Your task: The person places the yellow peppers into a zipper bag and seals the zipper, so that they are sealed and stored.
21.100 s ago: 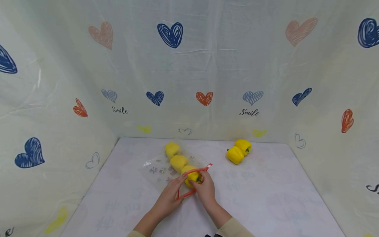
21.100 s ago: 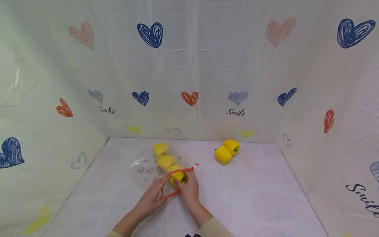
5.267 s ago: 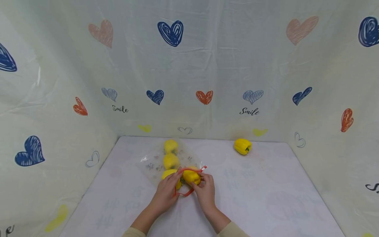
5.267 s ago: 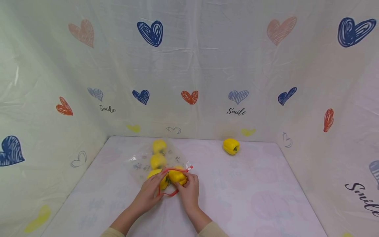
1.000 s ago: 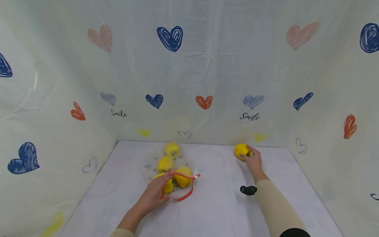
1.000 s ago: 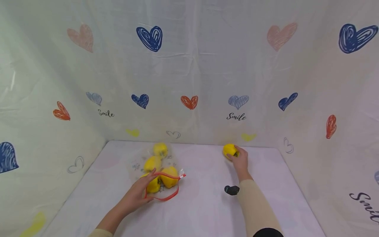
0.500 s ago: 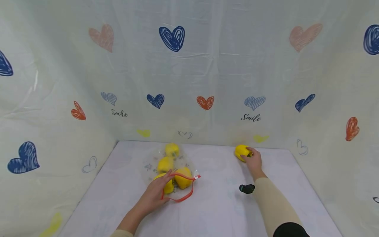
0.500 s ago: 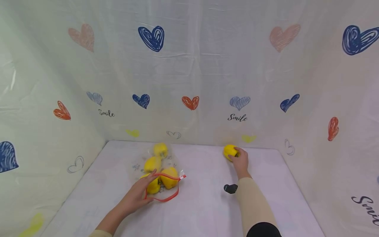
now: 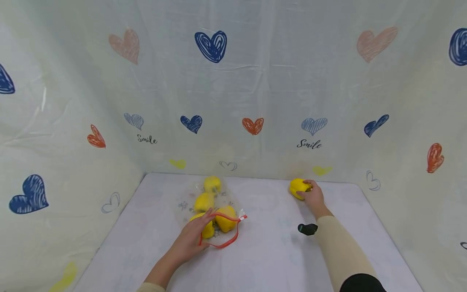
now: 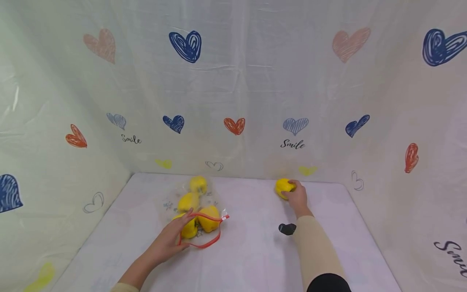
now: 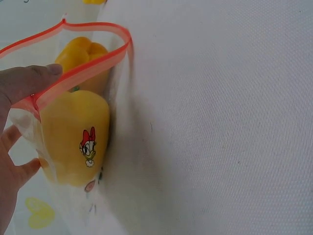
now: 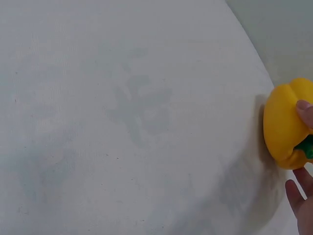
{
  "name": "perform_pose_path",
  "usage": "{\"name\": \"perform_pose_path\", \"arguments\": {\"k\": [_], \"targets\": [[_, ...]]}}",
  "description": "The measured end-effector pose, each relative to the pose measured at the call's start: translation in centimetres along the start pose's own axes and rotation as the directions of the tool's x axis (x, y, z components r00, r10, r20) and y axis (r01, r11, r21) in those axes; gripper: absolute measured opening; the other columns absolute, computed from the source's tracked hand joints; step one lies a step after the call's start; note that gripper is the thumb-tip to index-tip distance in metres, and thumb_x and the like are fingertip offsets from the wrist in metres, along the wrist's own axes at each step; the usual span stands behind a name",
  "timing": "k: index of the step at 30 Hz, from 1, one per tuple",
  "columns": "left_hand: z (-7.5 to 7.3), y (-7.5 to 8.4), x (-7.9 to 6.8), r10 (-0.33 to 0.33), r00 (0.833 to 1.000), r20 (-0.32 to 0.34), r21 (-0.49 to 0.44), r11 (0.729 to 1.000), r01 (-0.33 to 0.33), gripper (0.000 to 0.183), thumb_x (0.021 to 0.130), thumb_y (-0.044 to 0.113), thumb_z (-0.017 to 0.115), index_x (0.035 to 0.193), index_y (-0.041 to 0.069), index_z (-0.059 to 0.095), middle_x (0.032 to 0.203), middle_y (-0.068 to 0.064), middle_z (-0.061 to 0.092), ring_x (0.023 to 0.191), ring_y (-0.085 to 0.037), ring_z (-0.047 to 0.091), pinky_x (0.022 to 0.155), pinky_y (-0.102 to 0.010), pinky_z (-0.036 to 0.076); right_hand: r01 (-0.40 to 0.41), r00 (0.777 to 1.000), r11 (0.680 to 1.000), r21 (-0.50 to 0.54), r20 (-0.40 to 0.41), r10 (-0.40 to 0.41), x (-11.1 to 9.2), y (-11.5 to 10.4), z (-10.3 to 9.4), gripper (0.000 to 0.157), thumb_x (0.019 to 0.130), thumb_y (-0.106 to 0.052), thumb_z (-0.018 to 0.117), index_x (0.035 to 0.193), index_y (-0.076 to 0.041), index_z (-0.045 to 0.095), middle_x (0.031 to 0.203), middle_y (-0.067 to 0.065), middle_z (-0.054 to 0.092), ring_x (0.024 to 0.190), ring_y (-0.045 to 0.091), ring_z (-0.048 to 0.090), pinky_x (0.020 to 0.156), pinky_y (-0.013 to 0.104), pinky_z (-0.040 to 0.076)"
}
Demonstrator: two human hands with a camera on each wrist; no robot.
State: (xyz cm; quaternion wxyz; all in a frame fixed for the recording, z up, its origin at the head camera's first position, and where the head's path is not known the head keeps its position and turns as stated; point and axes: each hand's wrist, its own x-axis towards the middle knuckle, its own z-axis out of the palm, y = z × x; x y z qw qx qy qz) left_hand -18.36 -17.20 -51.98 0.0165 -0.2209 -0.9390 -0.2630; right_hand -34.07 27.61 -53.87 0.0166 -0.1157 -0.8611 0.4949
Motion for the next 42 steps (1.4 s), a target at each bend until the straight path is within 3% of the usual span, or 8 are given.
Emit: {"name": "perform_pose_path", "arguments": {"k": [6,12,23,32,42], "targets": [[0.0,0.1,0.0,-0.01,1.0,-0.003,0.002,1.0,0.01,0.093,0.072,0.01,0.087,0.149,0.024,0.039,0.161,0.004,0.022,0.138,-0.026,0.036,0.111,-0.053,0.031,-0.073,0.993,0.996,0.052,0.096,0.068,0.4,-0.4,-0.5,0.06,0.09,-0.014,0.07,0.142,-0.006,0.041,0.151,0.027,0.029,0.132,0.044,0.032,0.11,0.053,0.032],[-0.3,0.7,0.0,-0.028,1.0,0.003,-0.001,1.0,0.028,0.091,0.072,0.008,0.087,0.149,0.022,0.04,0.16,0.004,0.024,0.137,-0.026,0.036,0.111,-0.052,0.031,-0.107,0.981,0.993,0.055,0.17,0.096,0.0,-1.5,-0.8,0.06,0.088,-0.016,0.074,0.14,-0.01,0.045,0.147,0.027,0.032,0.128,0.043,0.035,0.11,0.054,0.032],[-0.4,0.7,-0.1,-0.04,0.999,-0.008,0.004,0.999,0.04,0.09,0.072,0.007,0.087,0.148,0.022,0.041,0.16,0.007,0.024,0.137,-0.024,0.036,0.111,-0.051,0.032,-0.029,0.97,0.999,0.044,0.244,0.017,-1.9,-3.2,-0.7,0.059,0.085,-0.014,0.076,0.136,-0.008,0.048,0.142,0.026,0.04,0.122,0.04,0.043,0.105,0.05,0.039],[0.0,0.6,0.1,-0.028,1.0,-0.004,0.005,1.0,0.028,0.086,0.073,0.007,0.086,0.147,0.02,0.044,0.16,0.007,0.023,0.137,-0.025,0.036,0.11,-0.053,0.032,-0.006,0.961,1.0,0.019,0.275,0.0,-4.1,-3.9,-0.2,0.057,0.083,-0.014,0.078,0.133,-0.009,0.053,0.142,0.026,0.04,0.124,0.043,0.041,0.107,0.06,0.032],[0.1,0.5,0.3,-0.035,0.999,0.012,0.01,0.999,0.034,0.086,0.072,0.008,0.086,0.147,0.022,0.044,0.16,0.005,0.023,0.139,-0.025,0.035,0.11,-0.053,0.031,0.057,0.959,0.997,0.045,0.275,-0.067,-6.2,-3.7,0.6,0.053,0.082,-0.011,0.079,0.13,-0.009,0.056,0.139,0.024,0.046,0.123,0.041,0.046,0.105,0.056,0.038]]}}
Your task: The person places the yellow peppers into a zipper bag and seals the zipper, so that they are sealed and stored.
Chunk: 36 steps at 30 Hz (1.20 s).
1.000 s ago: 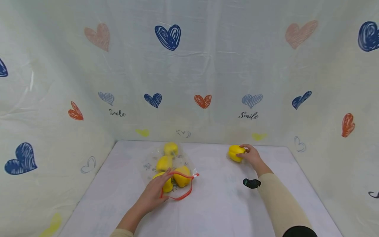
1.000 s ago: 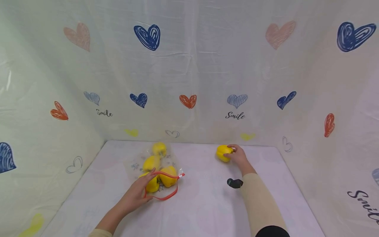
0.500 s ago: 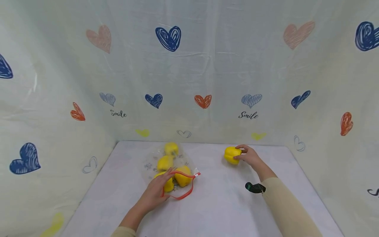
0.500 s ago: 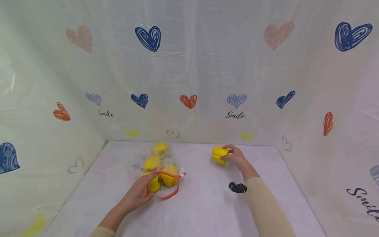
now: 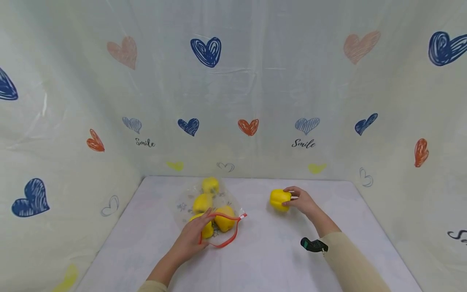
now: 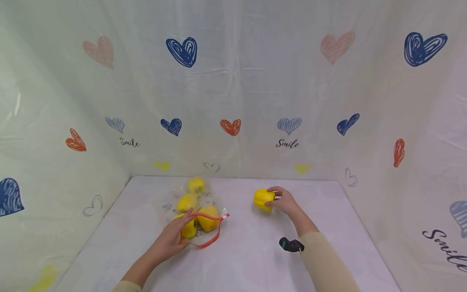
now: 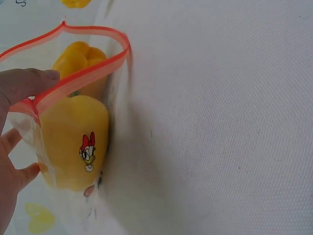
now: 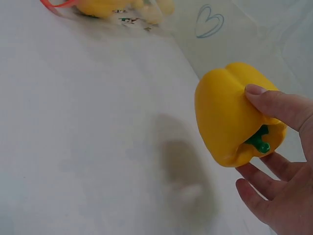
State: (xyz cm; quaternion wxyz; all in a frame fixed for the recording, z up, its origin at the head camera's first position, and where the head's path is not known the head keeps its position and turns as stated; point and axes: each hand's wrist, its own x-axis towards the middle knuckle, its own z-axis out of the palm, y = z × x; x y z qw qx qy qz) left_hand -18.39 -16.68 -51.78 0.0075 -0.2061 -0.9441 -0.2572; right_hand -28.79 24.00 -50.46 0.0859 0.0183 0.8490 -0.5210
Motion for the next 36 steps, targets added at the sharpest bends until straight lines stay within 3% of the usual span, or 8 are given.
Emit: {"name": "perform_pose_path", "arguments": {"k": [12,19,27,36], "targets": [[0.1,0.1,0.0,0.007,1.0,-0.006,0.013,1.0,-0.007,0.085,0.072,0.008,0.086,0.145,0.021,0.046,0.16,0.008,0.022,0.139,-0.024,0.034,0.111,-0.052,0.03,0.04,0.999,0.999,0.031,0.012,-0.04,-2.5,-0.3,1.9,0.048,0.08,-0.005,0.08,0.124,-0.007,0.061,0.132,0.019,0.053,0.11,0.034,0.058,0.095,0.045,0.05],[0.0,0.1,0.1,0.036,0.999,-0.003,0.024,0.999,-0.036,0.087,0.07,0.008,0.088,0.145,0.022,0.045,0.161,0.002,0.022,0.138,-0.028,0.035,0.11,-0.055,0.029,0.036,0.999,0.998,0.044,0.0,-0.036,-3.7,-0.6,3.3,0.047,0.078,-0.003,0.081,0.121,-0.008,0.063,0.13,0.014,0.056,0.105,0.028,0.06,0.09,0.041,0.053],[0.0,-0.2,0.2,0.079,0.997,0.003,0.032,0.996,-0.079,0.089,0.071,0.009,0.087,0.147,0.022,0.043,0.161,0.004,0.02,0.142,-0.023,0.028,0.111,-0.057,0.027,0.052,0.999,0.996,0.07,-0.002,-0.052,-5.3,-1.1,4.6,0.047,0.077,-0.005,0.082,0.119,-0.01,0.065,0.127,0.011,0.058,0.104,0.026,0.06,0.089,0.042,0.054],[0.0,-0.1,0.3,0.071,0.997,0.002,0.031,0.997,-0.071,0.088,0.072,0.008,0.086,0.148,0.022,0.042,0.161,0.007,0.021,0.142,-0.021,0.029,0.111,-0.053,0.03,0.04,0.999,0.993,0.112,0.013,-0.042,-7.0,-1.7,5.9,0.05,0.075,-0.001,0.082,0.121,-0.012,0.065,0.126,0.011,0.058,0.107,0.03,0.061,0.089,0.043,0.054]]}}
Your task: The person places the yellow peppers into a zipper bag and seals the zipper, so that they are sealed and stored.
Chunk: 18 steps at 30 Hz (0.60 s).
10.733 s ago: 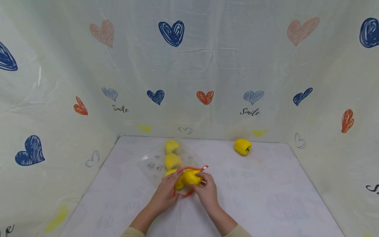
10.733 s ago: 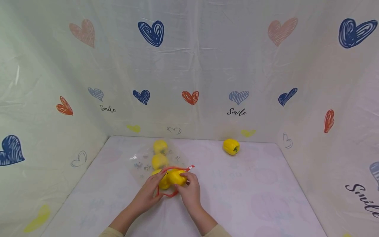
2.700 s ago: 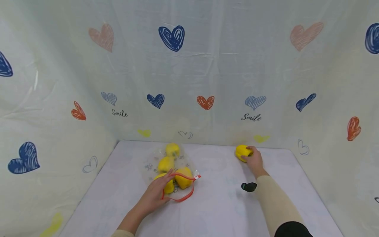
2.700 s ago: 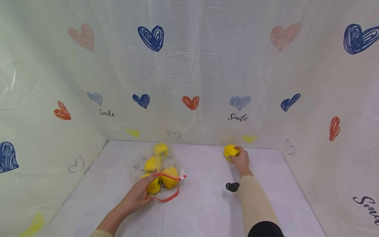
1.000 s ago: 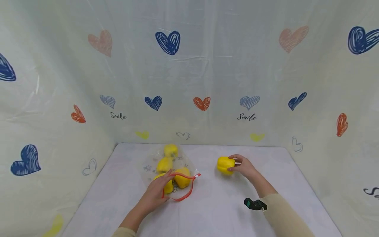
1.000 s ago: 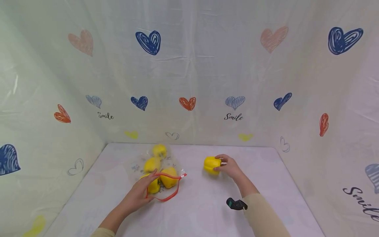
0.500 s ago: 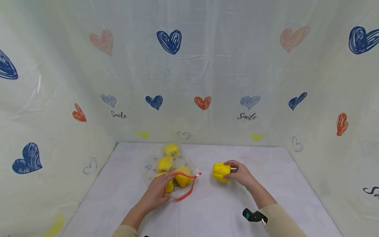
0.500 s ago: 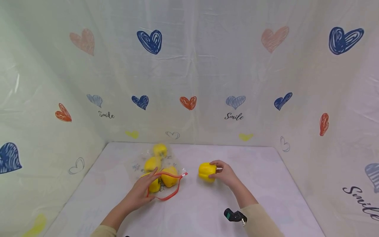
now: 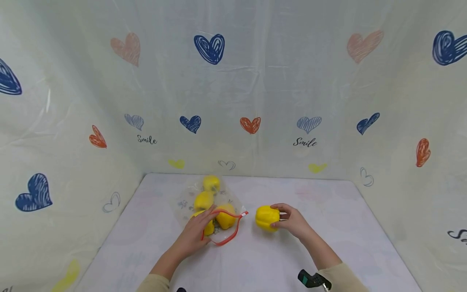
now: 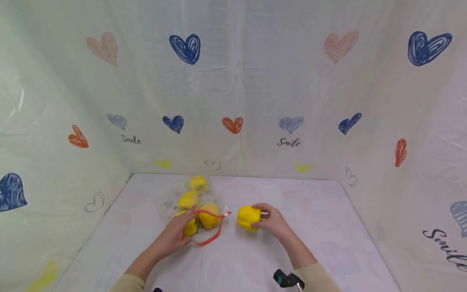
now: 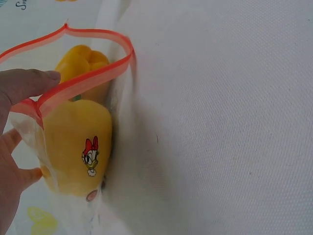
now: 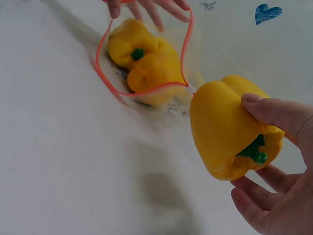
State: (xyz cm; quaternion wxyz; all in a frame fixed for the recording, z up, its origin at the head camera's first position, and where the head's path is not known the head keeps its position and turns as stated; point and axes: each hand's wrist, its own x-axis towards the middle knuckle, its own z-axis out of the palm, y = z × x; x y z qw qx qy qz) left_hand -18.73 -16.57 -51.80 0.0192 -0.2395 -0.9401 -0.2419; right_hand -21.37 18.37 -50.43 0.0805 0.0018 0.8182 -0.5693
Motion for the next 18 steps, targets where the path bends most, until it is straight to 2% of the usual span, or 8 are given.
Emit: {"name": "perform_pose_path", "arguments": {"k": [11,18], "targets": [[-0.4,0.3,0.0,-0.004,1.0,0.013,-0.008,1.0,0.005,0.085,0.074,0.008,0.085,0.147,0.02,0.044,0.16,0.005,0.025,0.141,-0.021,0.031,0.111,-0.052,0.031,0.057,0.991,0.998,0.012,0.117,-0.058,-1.5,-0.7,1.9,0.053,0.073,-0.009,0.085,0.122,-0.01,0.064,0.128,0.011,0.057,0.107,0.029,0.059,0.088,0.042,0.055],[-0.4,0.4,0.1,-0.002,1.0,0.018,-0.004,1.0,0.002,0.084,0.074,0.007,0.085,0.146,0.02,0.045,0.159,0.004,0.026,0.141,-0.022,0.031,0.111,-0.053,0.031,0.052,0.976,0.997,0.051,0.209,-0.062,-2.0,-0.9,3.5,0.055,0.073,-0.011,0.086,0.123,-0.008,0.063,0.127,0.013,0.057,0.103,0.028,0.061,0.086,0.04,0.055]]}}
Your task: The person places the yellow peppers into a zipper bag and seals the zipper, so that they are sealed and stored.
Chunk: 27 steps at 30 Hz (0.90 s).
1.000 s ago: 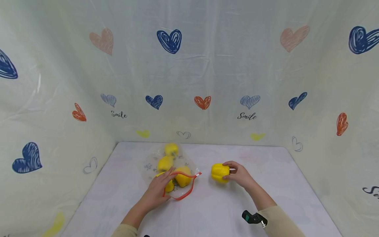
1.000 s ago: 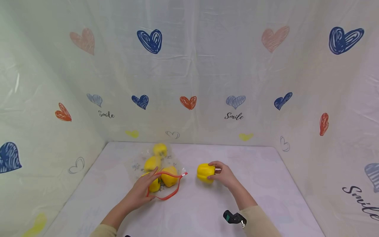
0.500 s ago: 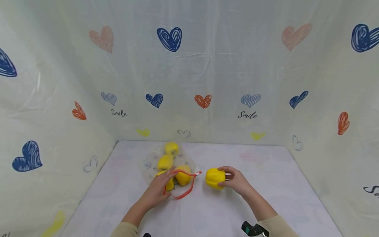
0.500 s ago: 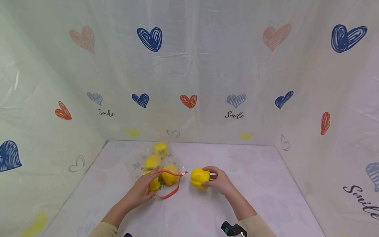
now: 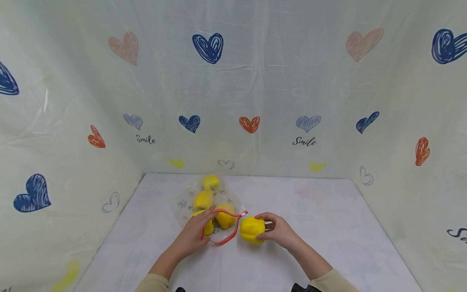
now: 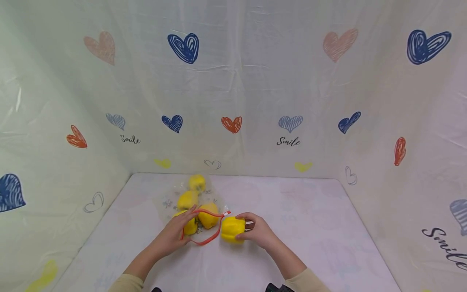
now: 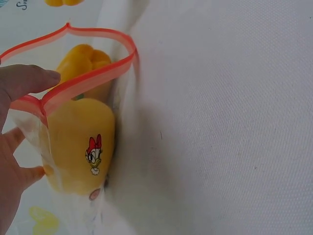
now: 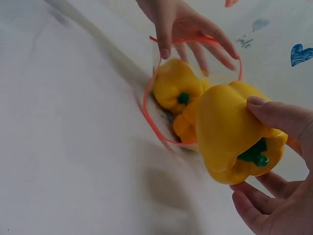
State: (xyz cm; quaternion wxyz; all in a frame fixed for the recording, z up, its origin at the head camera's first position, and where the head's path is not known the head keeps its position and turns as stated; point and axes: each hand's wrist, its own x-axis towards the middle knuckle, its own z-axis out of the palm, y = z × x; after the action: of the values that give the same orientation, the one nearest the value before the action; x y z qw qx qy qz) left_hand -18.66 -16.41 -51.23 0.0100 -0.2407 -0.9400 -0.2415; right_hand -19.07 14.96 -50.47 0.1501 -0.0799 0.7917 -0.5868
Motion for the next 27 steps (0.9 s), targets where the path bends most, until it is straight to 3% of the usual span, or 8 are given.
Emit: {"name": "perform_pose_path", "arguments": {"k": [8,27], "targets": [[-0.2,-0.1,0.0,0.027,1.0,0.008,0.013,1.0,-0.027,0.081,0.075,0.002,0.08,0.146,0.022,0.046,0.16,0.004,0.025,0.14,-0.021,0.033,0.111,-0.052,0.031,-0.016,1.0,0.999,0.028,0.02,0.015,0.0,-0.1,2.2,0.055,0.073,-0.01,0.086,0.122,-0.008,0.062,0.123,0.009,0.059,0.097,0.023,0.063,0.084,0.039,0.056],[-0.5,-0.6,-0.1,0.057,0.997,0.057,-0.002,0.998,-0.057,0.09,0.075,0.004,0.082,0.15,0.027,0.038,0.16,0.0,0.024,0.139,-0.026,0.034,0.111,-0.054,0.03,-0.001,0.995,1.0,0.001,-0.099,0.002,0.1,-0.3,7.4,0.055,0.072,-0.012,0.087,0.122,-0.008,0.064,0.114,0.011,0.057,0.093,0.025,0.059,0.082,0.04,0.056]]}}
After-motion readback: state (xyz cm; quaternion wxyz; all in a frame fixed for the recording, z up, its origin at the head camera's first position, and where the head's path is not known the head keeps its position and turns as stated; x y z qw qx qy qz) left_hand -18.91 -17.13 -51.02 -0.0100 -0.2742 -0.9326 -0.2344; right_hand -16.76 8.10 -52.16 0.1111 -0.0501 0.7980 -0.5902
